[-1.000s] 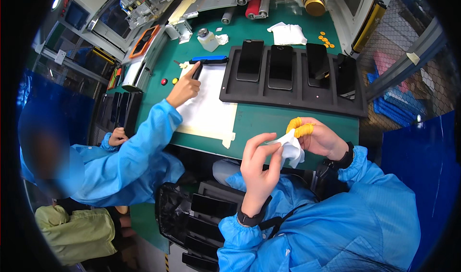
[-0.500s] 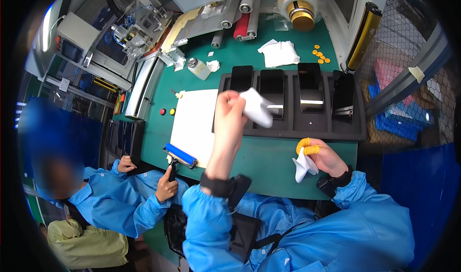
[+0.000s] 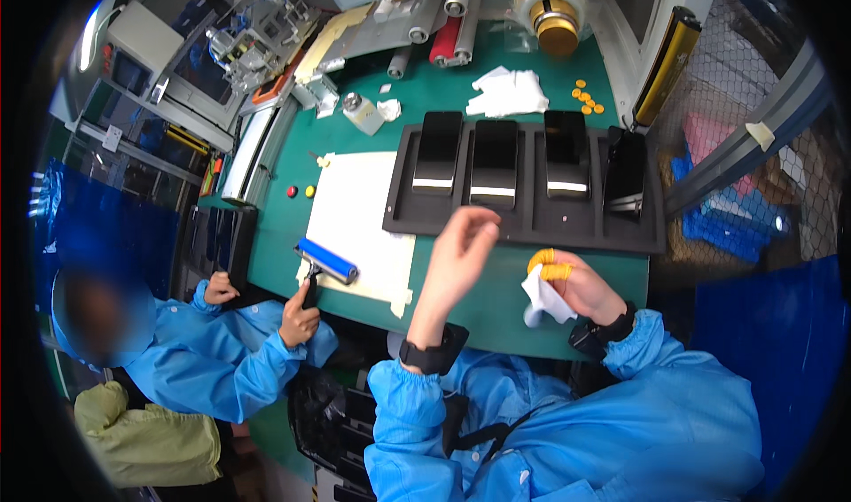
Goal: The person is cleaning and inspecting small screen components using a cloth and a roller at a workstation.
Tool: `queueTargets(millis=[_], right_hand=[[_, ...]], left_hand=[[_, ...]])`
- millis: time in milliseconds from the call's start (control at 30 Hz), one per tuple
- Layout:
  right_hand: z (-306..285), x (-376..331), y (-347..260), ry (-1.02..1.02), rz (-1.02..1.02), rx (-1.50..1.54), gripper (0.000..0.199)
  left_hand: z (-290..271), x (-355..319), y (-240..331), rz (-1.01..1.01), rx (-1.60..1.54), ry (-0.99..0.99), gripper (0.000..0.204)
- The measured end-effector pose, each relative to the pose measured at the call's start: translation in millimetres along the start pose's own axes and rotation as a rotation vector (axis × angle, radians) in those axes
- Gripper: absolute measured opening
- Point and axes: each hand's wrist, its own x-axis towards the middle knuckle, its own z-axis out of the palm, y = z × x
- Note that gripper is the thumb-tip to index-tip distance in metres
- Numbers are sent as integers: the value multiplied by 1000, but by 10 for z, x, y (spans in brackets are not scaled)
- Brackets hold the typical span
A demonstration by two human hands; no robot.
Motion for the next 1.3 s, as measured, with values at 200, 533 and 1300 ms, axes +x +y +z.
queueTargets(millis=[200, 533, 1300], right_hand=[[88, -75, -7, -62, 34, -36, 22], [356, -148, 21, -2, 51, -506, 30], [358, 116, 50, 125, -215, -1590, 26]], left_hand=[[188, -587, -134, -98, -144, -244, 36], [60, -1056, -80, -115, 41, -53, 21], [57, -1112, -761, 52, 609, 356, 22]])
